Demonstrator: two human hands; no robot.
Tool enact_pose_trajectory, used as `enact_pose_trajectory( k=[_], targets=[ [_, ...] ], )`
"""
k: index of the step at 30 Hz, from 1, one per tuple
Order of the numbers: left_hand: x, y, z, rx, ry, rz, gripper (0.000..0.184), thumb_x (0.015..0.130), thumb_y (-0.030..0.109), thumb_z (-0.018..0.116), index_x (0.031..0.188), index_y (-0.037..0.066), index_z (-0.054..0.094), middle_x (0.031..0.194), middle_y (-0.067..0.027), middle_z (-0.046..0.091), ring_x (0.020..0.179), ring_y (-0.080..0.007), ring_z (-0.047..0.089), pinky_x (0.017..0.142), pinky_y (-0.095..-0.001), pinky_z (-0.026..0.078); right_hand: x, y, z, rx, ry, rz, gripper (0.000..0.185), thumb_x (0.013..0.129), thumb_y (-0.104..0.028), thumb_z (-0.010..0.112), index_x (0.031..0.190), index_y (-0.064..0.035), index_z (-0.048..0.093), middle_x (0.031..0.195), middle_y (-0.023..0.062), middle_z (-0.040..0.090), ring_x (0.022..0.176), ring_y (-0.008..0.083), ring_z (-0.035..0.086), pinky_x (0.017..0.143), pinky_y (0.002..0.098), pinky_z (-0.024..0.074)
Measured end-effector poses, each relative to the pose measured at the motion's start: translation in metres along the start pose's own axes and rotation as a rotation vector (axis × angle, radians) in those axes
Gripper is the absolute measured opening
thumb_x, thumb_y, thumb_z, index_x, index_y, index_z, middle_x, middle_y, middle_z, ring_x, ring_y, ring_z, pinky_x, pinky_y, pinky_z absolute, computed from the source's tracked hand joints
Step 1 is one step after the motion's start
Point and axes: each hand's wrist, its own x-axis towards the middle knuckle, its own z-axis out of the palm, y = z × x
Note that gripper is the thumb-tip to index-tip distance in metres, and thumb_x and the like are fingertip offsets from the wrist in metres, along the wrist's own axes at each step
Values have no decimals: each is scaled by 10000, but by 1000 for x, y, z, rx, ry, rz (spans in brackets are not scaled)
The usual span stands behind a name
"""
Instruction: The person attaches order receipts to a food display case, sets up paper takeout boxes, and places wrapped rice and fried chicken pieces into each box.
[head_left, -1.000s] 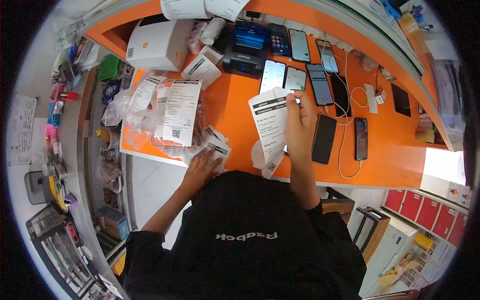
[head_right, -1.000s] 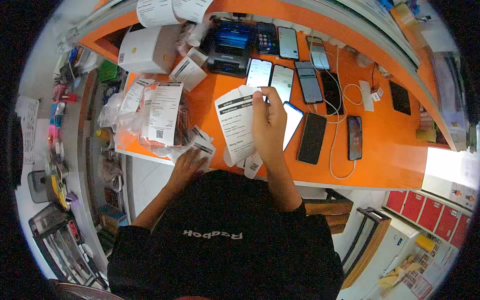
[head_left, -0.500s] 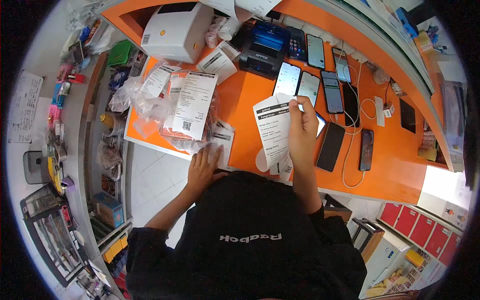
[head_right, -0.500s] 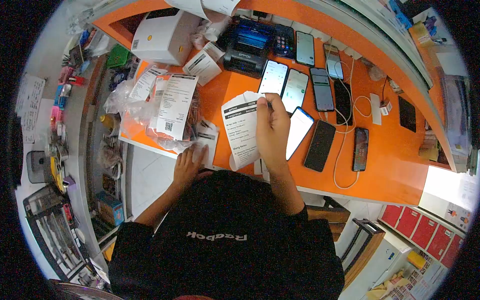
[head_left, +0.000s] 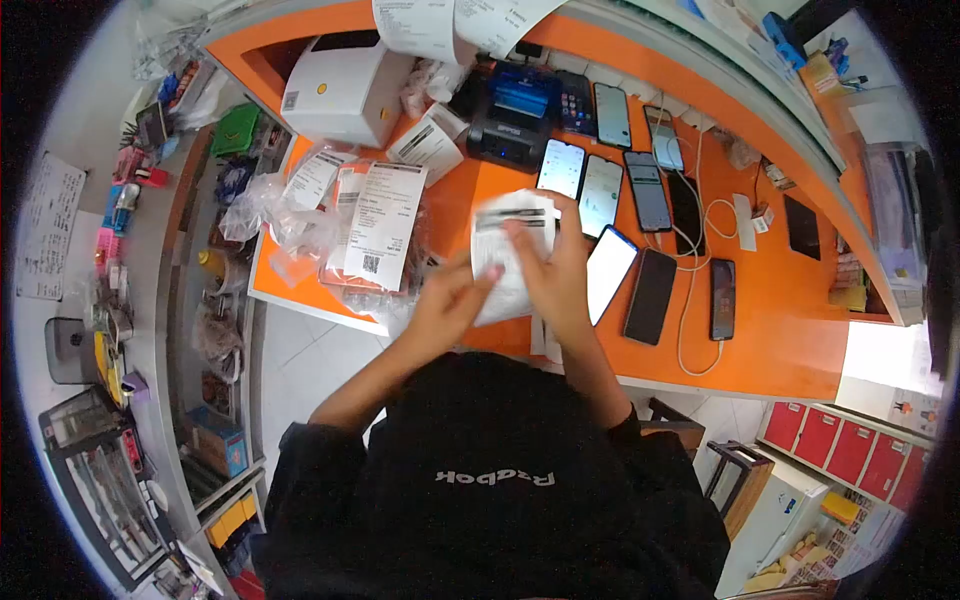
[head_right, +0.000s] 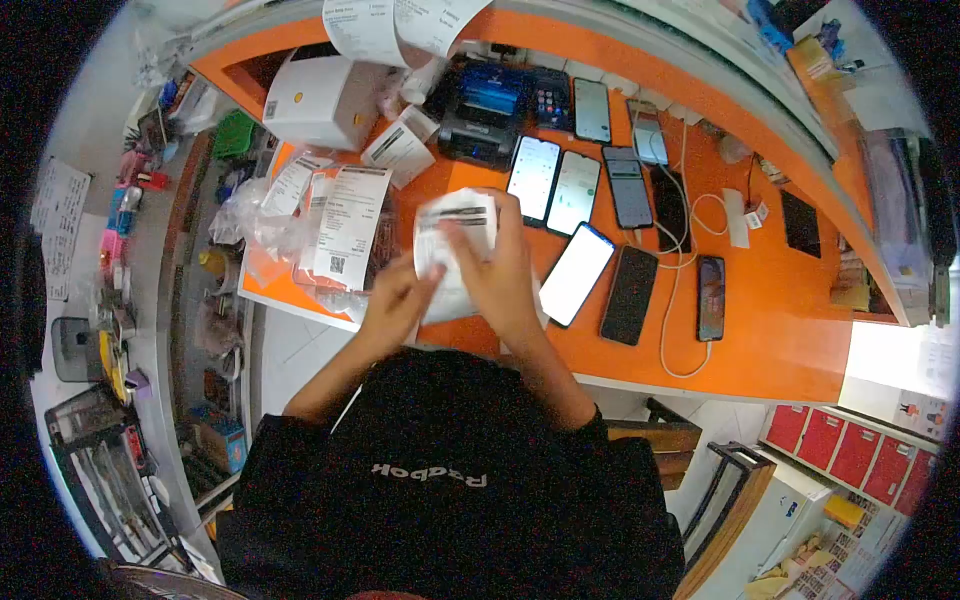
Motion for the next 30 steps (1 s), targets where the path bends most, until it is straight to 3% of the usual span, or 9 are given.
enact_pose_trajectory(
  k=[2,5,7,8,12,15,17,20,30],
  targets=[
    [27,18,-2,-147,102,-201,304,947,260,533,930,-25,636,846,-39,604,739,-61,529,625,-210,419,-2,-8,-7,171,-137,-78,861,784,-219,747,1392,-69,157,1103,212,608,991,231,609,869,334,462],
    [57,40,-12,-418,200,-401,377,947,327,531,809,2,663,741,-18,634,640,-32,530,583,-188,413,-15,-34,-31,426,-280,84,939,768,-130,747,1429,-59,84,1099,228,615,1003,220,618,829,349,497],
    [76,29,-20,-514,286,-305,388,938,345,540,815,-2,665,763,-28,649,665,-37,558,578,-192,425,-19,-33,-54,291,-557,300,854,775,-110,735,1409,-36,167,1075,234,627,979,210,632,800,341,512],
    [83,29,-26,-542,338,-234,380,936,342,543,854,-11,659,792,-44,658,690,-57,590,591,-206,456,-25,-35,-58,275,-584,283,602,802,-135,713,1293,-10,389,995,181,661,922,186,645,779,326,513],
    [96,45,-44,-792,362,-236,419,942,365,513,1090,-22,570,1007,-103,644,867,-156,646,759,-279,523,-38,-25,-68,217,-442,237,235,878,-196,629,1013,-10,582,882,93,666,828,145,635,728,290,499],
    [73,40,-12,-880,290,-470,437,917,356,563,1166,-2,523,1113,-91,605,1005,-160,603,835,-305,499,-36,-18,-69,160,-291,239,254,878,-207,631,1026,-8,578,879,94,660,826,139,628,726,281,490],
    [48,36,18,-513,100,-376,461,888,327,618,1208,21,490,1156,-68,578,1080,-162,561,893,-322,472,-29,-18,-64,145,-255,228,249,874,-205,635,1018,-7,587,854,91,658,798,133,628,713,278,491],
    [56,38,9,-739,154,-561,446,870,289,648,1198,28,495,1118,-68,591,1038,-165,580,882,-324,482,-29,-21,-61,26,-282,129,260,874,-201,637,1014,12,585,827,82,659,739,114,619,678,257,481],
    [52,23,20,-637,287,-315,261,882,173,633,1062,-9,586,1008,-75,643,913,-127,608,762,-252,490,-23,-9,-51,32,-161,119,250,917,-244,577,957,0,613,782,79,653,700,104,609,617,247,465]
  ],
)
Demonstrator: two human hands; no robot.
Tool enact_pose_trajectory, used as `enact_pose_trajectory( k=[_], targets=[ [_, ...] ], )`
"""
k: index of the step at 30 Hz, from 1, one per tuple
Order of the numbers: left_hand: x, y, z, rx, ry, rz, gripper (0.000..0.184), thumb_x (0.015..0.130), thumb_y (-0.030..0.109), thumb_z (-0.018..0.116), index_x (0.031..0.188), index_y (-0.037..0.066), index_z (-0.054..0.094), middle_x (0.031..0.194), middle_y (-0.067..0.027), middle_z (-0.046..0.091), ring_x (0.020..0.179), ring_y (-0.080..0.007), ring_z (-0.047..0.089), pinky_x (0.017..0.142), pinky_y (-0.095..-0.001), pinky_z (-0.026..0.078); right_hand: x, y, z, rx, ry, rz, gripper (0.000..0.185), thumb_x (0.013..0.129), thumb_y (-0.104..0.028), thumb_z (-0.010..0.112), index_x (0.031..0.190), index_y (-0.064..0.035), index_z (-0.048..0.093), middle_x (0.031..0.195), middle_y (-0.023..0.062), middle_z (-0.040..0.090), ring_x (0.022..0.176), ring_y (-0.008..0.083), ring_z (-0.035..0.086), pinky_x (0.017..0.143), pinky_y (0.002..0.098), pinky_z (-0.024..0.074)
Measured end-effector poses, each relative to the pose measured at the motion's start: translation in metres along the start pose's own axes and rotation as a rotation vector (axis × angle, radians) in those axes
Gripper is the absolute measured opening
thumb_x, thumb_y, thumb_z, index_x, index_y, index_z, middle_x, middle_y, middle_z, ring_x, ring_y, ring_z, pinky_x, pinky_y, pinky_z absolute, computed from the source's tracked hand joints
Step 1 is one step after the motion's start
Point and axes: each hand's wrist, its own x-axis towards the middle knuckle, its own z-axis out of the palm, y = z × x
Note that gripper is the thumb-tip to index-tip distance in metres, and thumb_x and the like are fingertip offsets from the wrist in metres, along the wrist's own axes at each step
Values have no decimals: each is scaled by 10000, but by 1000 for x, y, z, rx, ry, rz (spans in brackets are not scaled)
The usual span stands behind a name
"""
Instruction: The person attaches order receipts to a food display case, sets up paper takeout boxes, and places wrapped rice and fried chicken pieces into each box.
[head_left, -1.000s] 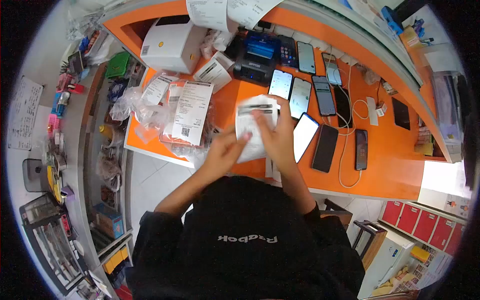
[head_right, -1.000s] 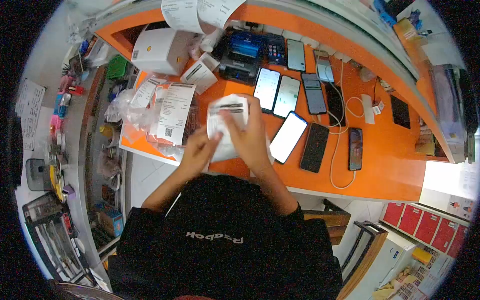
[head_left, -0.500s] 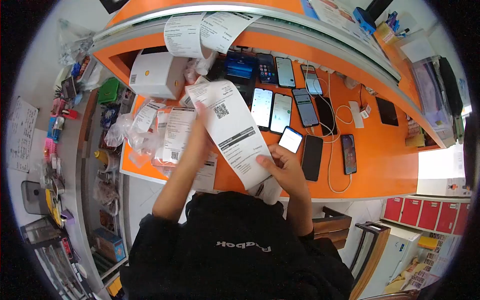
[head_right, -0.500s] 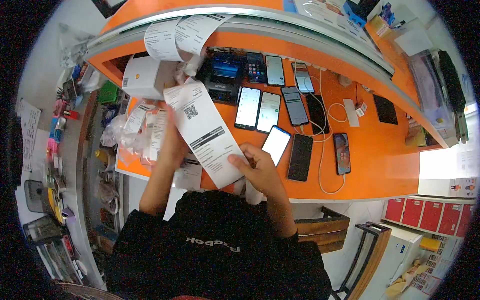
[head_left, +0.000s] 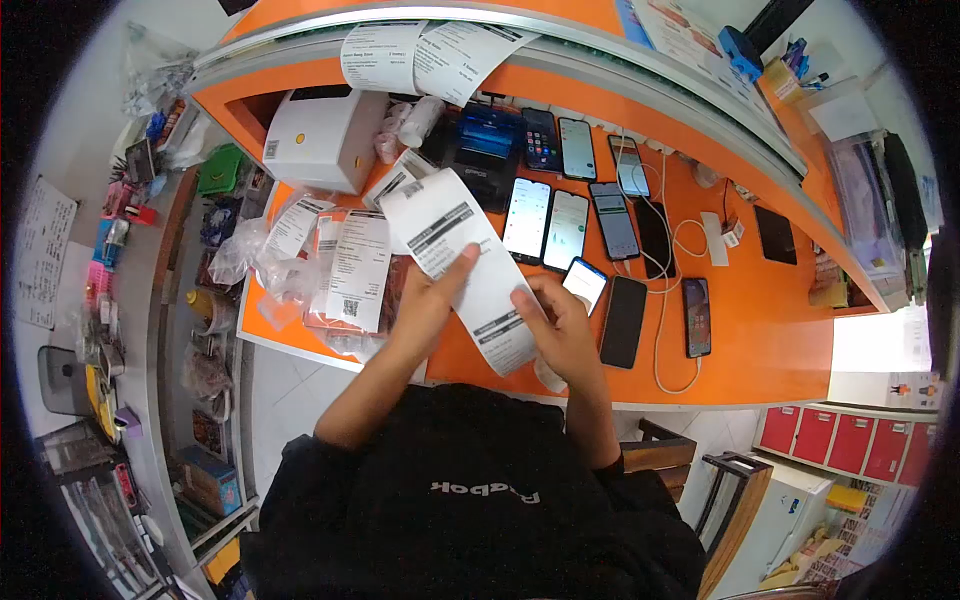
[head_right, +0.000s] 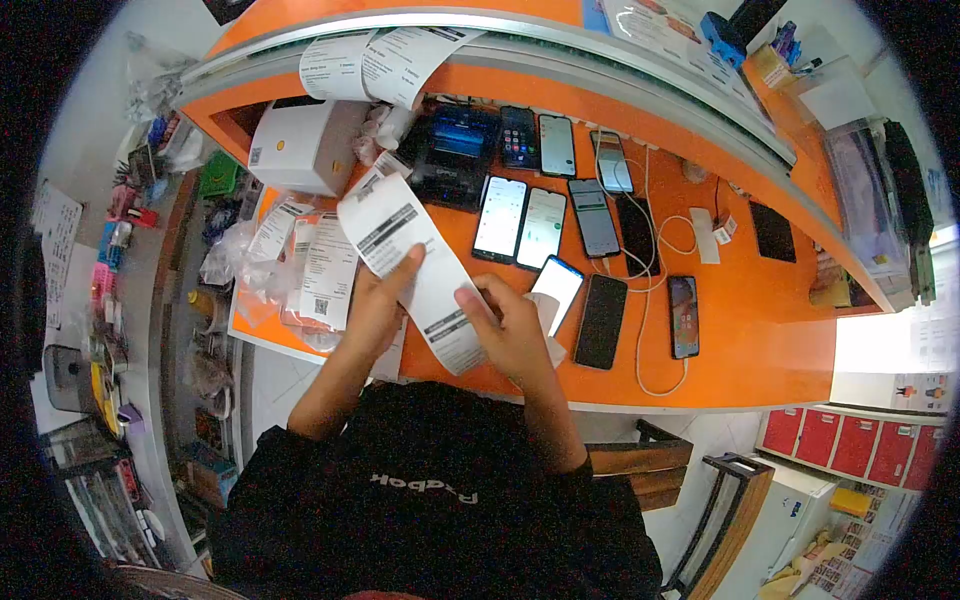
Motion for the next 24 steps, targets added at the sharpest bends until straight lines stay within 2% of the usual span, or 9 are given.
enact_pose_trajectory(
  k=[4,7,9,14,17,18,20,23,24],
  targets=[
    [-4,-2,3,-59,-86,-129,222,864,136,650,1035,2,606,987,-67,649,879,-124,615,748,-250,489,2,-1,10,-41,128,7,218,936,-209,545,928,-3,616,748,62,633,664,78,573,592,233,441],
    [-8,-5,10,51,-201,-51,224,840,101,669,1031,3,605,975,-68,648,864,-121,618,743,-254,491,0,-4,16,-60,162,16,213,942,-199,537,931,-1,615,734,45,618,670,60,554,602,218,431],
    [-3,-10,7,45,-169,-44,229,823,63,671,1027,3,585,973,-90,647,891,-141,619,756,-268,501,1,-2,20,-9,197,-21,222,946,-203,532,945,3,616,738,31,614,675,53,547,608,211,427],
    [-3,-11,9,-13,-216,-41,237,837,52,645,1042,-11,545,1015,-155,635,960,-204,623,807,-310,519,4,1,19,316,152,83,225,953,-208,520,1010,-10,608,824,7,619,701,53,555,622,205,447],
    [-3,-10,18,-268,-187,-145,253,830,57,661,1053,0,555,983,-116,650,893,-171,643,768,-298,527,7,2,19,552,137,178,218,953,-208,519,1031,-20,597,861,9,620,716,57,563,623,202,459],
    [-2,-10,20,-262,-191,-132,275,845,82,647,1081,-2,533,1001,-132,641,914,-184,639,782,-307,528,8,2,18,621,139,213,216,953,-208,519,1035,-23,592,870,12,620,721,59,565,622,201,462],
    [2,-10,21,-250,-195,-105,324,875,131,620,1137,-7,488,1037,-165,625,956,-210,630,808,-325,532,8,10,20,527,164,153,218,955,-217,516,1027,-23,585,840,19,620,709,63,571,613,200,462],
    [27,0,10,-224,-132,-178,342,889,153,604,1165,-4,478,1066,-158,615,969,-208,627,792,-334,543,9,6,21,329,225,118,204,957,-225,514,976,-30,567,733,18,598,634,51,550,553,188,428],
    [33,3,10,-246,-125,-111,326,894,156,598,1162,3,493,1051,-139,623,959,-208,631,774,-332,552,10,12,19,272,257,79,195,954,-222,520,962,-32,563,714,10,588,608,36,531,528,179,404]
  ],
)
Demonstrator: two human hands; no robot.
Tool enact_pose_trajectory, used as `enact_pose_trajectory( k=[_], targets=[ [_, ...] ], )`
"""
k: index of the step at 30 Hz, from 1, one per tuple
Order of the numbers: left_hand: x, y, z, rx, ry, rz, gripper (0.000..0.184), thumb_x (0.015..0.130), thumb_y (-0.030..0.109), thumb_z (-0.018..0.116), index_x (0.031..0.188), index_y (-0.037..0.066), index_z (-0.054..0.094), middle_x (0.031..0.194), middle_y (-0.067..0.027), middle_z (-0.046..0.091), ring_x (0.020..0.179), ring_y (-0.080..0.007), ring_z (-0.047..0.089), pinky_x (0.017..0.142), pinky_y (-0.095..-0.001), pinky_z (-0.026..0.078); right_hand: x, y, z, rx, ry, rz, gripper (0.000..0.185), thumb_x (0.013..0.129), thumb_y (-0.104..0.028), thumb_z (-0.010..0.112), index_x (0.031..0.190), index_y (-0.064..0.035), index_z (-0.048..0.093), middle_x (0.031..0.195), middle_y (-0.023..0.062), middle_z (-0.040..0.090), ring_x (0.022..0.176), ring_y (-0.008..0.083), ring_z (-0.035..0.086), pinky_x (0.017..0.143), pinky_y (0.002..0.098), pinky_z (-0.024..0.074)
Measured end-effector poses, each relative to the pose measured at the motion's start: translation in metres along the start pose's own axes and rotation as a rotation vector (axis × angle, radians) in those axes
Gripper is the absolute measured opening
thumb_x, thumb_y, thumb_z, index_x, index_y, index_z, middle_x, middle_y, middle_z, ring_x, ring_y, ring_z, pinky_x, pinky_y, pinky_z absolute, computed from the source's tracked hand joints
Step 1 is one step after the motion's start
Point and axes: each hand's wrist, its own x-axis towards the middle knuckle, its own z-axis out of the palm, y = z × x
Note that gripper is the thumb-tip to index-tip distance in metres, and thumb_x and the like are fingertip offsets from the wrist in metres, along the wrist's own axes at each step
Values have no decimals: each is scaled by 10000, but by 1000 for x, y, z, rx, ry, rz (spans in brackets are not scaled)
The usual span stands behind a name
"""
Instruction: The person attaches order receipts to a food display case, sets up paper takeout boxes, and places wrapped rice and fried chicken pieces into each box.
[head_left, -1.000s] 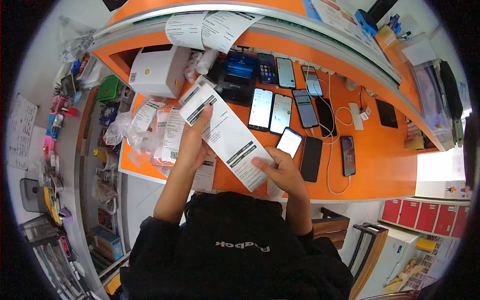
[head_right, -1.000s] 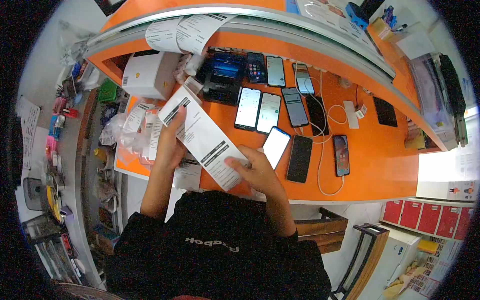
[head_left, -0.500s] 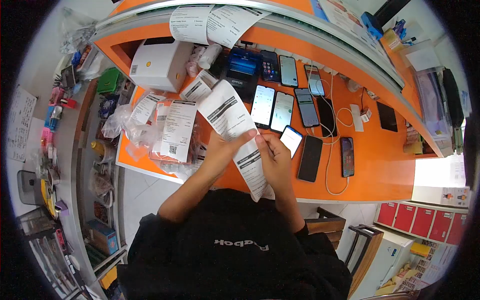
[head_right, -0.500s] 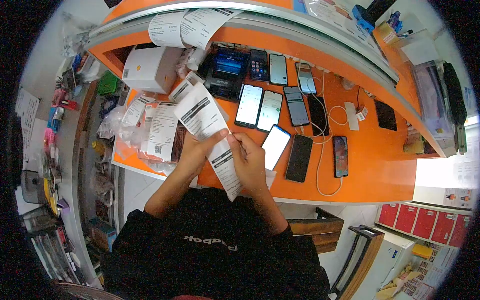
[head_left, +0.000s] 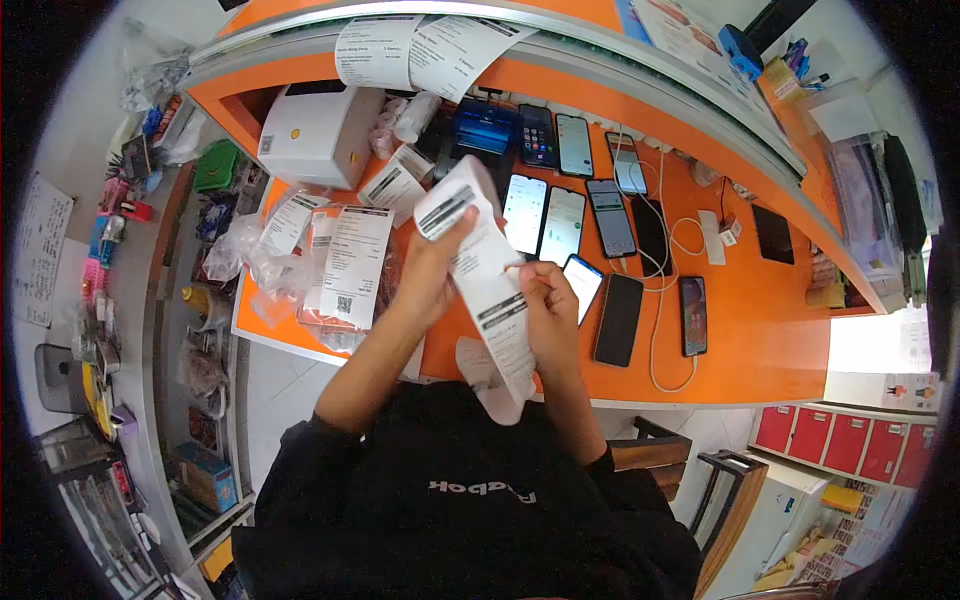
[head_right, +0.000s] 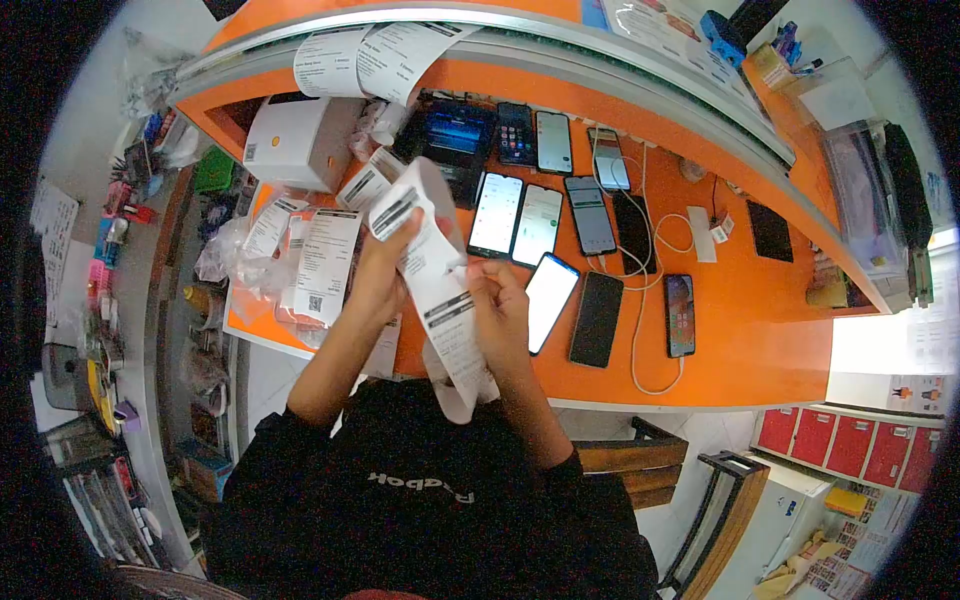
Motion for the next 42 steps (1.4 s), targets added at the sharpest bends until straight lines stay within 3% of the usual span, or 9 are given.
enact_pose_trajectory(
  k=[9,15,18,22,28,34,37,39,42],
  targets=[
    [112,42,-48,-202,168,122,350,910,305,580,1114,22,550,1051,-107,621,978,-220,605,829,-337,515,15,0,-16,-12,167,-160,189,981,-190,447,996,-19,526,715,33,584,626,54,536,553,211,415],
    [68,15,-4,-135,-298,-282,809,829,689,424,1170,-40,503,1116,-186,586,1094,-262,547,959,-340,419,21,-29,-14,-54,222,-282,171,970,-145,454,1076,-24,513,792,69,630,659,50,561,549,216,427],
    [3,-6,23,588,-333,-371,609,893,485,536,1200,-40,499,1096,-162,608,1031,-218,589,899,-324,471,25,-34,-22,-87,162,-218,327,948,-168,516,1225,-51,387,902,160,656,780,121,626,622,237,472],
    [4,11,34,342,-245,-187,461,930,408,517,1141,1,566,1041,-98,638,940,-151,614,841,-285,478,9,-49,-20,162,-153,-19,831,775,-79,729,1384,-45,165,1031,203,635,907,216,644,748,316,519],
    [1,73,43,167,-258,16,419,959,329,480,1181,-22,526,1115,-102,619,982,-150,617,799,-274,526,-24,-35,-40,-127,-389,-49,419,814,-180,703,1145,18,541,939,122,645,835,162,635,729,298,512],
    [0,91,43,61,-329,92,463,944,351,506,1206,-30,499,1131,-118,606,997,-164,611,797,-279,525,-39,-35,-45,-117,-207,25,243,907,-218,598,937,23,611,759,12,610,670,39,514,588,203,394],
    [-4,72,42,243,-221,75,447,923,312,561,1194,-39,513,1112,-118,614,988,-146,606,789,-271,512,-38,-41,-37,-127,-29,37,271,928,-250,570,882,13,609,687,-17,566,598,13,452,524,189,345],
    [-33,47,58,797,-202,226,391,889,237,627,1163,-31,545,1050,-92,636,960,-120,603,777,-261,498,-35,-46,-30,-141,46,-5,278,935,-257,560,869,8,610,670,-25,552,585,7,436,512,185,332],
    [-27,9,45,556,-275,116,325,860,159,659,1121,-14,573,1002,-77,649,933,-112,608,770,-250,497,-29,-49,-22,-172,89,-149,265,942,-248,550,887,2,616,678,-25,556,599,10,442,523,182,338]
  ],
)
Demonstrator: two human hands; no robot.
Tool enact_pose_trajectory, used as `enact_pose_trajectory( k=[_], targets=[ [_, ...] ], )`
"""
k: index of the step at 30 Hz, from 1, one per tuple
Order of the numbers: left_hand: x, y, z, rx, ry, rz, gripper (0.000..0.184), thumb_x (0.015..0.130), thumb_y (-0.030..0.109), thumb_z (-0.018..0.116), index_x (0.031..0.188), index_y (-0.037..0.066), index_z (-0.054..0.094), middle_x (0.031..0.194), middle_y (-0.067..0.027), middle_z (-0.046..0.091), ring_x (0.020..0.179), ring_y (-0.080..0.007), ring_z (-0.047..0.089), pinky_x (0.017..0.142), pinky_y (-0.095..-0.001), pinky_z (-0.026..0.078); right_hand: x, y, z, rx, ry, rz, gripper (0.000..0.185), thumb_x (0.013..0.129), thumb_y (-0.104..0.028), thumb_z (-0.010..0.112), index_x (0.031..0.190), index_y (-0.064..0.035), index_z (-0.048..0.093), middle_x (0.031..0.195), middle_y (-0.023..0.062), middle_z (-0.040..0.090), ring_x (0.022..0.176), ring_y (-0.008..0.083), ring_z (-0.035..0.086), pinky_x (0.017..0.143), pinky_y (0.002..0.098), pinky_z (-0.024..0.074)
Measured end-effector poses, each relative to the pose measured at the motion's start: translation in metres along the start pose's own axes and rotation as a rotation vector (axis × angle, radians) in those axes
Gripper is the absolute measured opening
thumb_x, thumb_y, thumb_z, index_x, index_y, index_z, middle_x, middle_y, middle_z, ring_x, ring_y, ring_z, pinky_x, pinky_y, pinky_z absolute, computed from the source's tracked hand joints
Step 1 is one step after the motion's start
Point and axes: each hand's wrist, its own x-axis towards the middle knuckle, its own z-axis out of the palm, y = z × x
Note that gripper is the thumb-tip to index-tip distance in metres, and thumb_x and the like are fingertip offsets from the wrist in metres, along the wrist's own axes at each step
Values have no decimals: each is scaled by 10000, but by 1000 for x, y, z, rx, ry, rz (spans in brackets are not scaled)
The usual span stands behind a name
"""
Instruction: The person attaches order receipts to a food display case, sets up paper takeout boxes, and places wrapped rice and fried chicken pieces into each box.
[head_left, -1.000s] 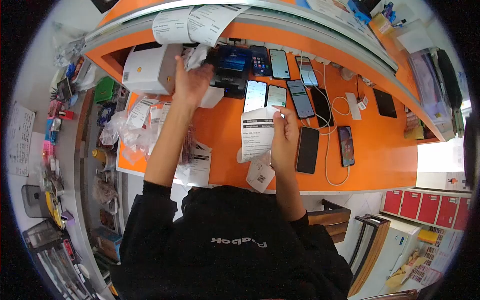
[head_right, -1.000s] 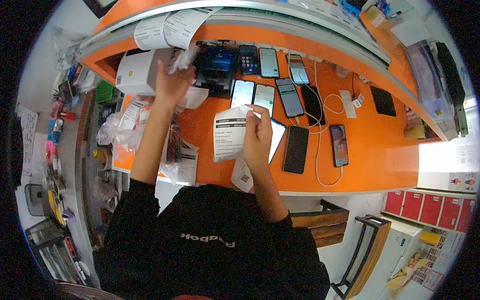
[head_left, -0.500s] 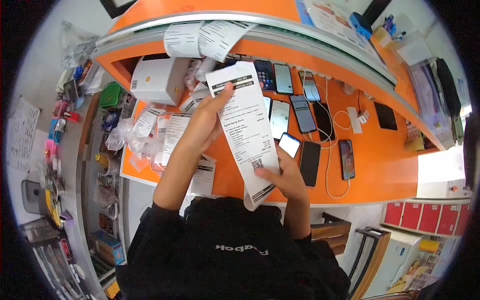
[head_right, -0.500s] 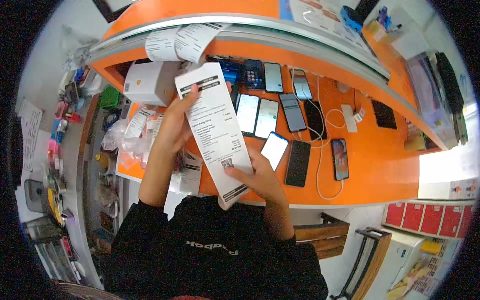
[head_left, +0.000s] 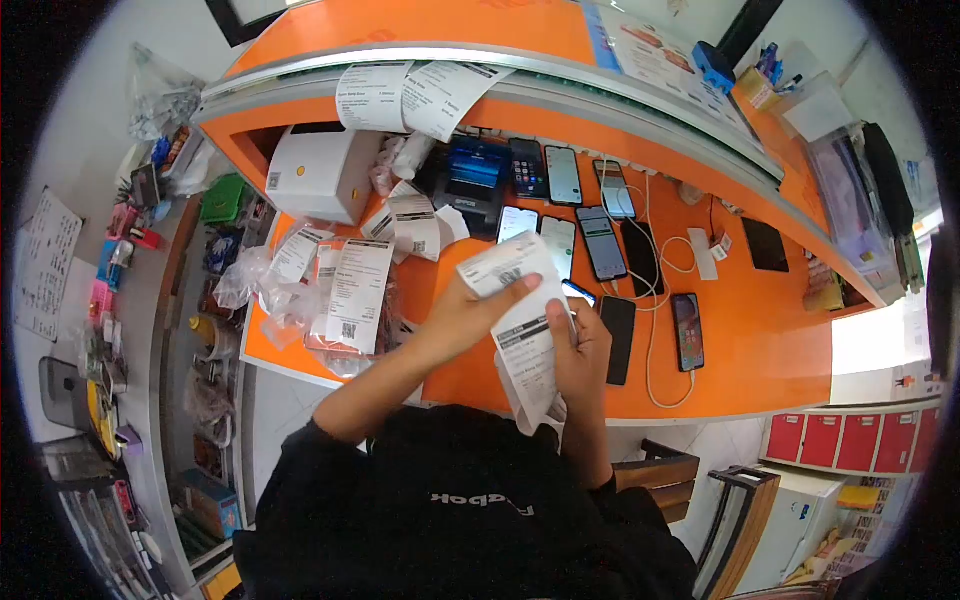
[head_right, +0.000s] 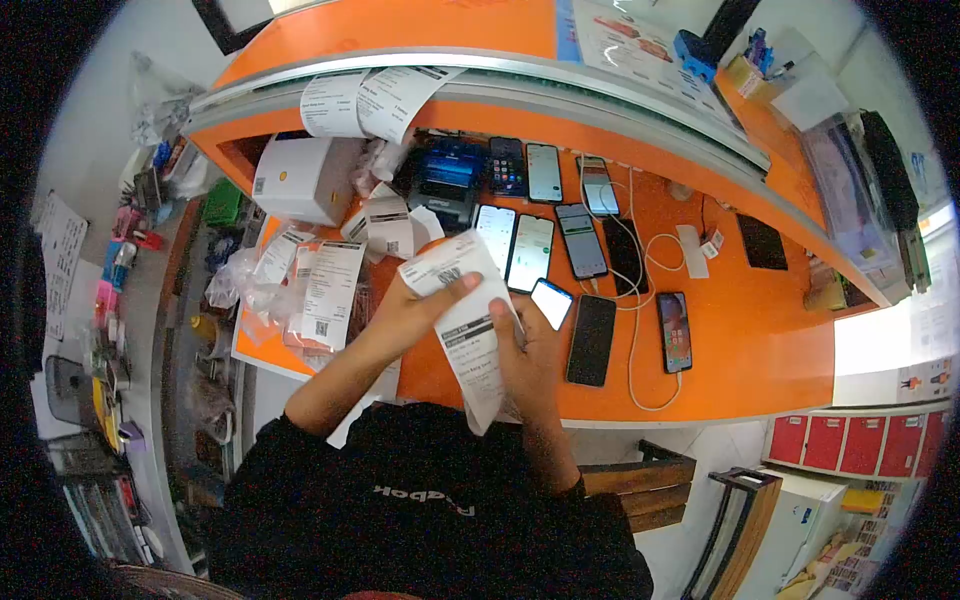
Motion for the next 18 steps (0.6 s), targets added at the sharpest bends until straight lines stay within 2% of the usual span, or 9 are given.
enact_pose_trajectory(
  k=[3,4,5,6,9,12,15,17,18],
  targets=[
    [3,-12,3,-300,56,-77,306,855,141,663,1111,-5,577,992,-88,648,904,-119,618,755,-250,503,5,7,5,-51,60,-121,252,949,-238,534,924,-2,619,687,-5,567,601,30,470,529,189,363],
    [-1,-4,5,-112,32,-55,321,857,59,628,1154,-8,524,1028,-121,639,922,-186,637,807,-292,517,6,10,6,-79,60,-129,250,949,-236,529,942,-3,619,688,12,574,594,48,494,527,197,385],
    [-2,-3,9,-155,33,-15,330,857,51,622,1162,-11,513,1024,-124,639,937,-196,636,818,-299,517,7,12,5,-107,58,-136,249,950,-234,524,961,-4,619,689,30,582,587,66,518,525,205,406],
    [-3,-2,13,-197,37,25,338,857,42,617,1170,-14,502,1021,-128,639,951,-205,636,828,-306,518,7,14,5,-79,26,-94,223,942,-217,539,966,-11,619,765,35,602,664,70,543,592,205,426],
    [-4,-7,12,-296,26,32,380,841,22,620,1187,-25,470,1032,-140,631,1006,-232,624,865,-320,510,11,22,10,405,-45,72,228,942,-225,539,963,-13,622,824,25,607,730,67,548,654,212,430],
    [-4,-13,11,-369,22,1,378,832,17,628,1175,-30,477,1033,-141,628,994,-223,624,856,-318,513,14,19,9,437,-100,124,229,945,-233,532,987,-28,623,862,10,602,768,69,548,695,215,429],
    [0,-25,7,-419,63,-63,367,829,15,630,1163,-31,487,1017,-144,633,970,-213,627,836,-314,520,15,10,14,540,-60,241,235,949,-248,524,1011,-42,617,842,-4,594,753,66,545,678,204,430],
    [0,-24,5,-434,71,-148,354,830,16,629,1155,-31,495,1013,-147,635,947,-206,630,817,-308,526,17,14,12,650,-128,296,231,947,-248,528,1023,-47,613,844,-6,594,758,62,548,675,198,432],
    [0,-24,6,-440,69,-108,336,842,36,622,1148,-28,500,1016,-147,634,945,-205,632,810,-306,529,18,17,11,706,-161,323,230,946,-248,530,1029,-49,611,844,-8,595,760,60,550,674,195,433]
  ],
)
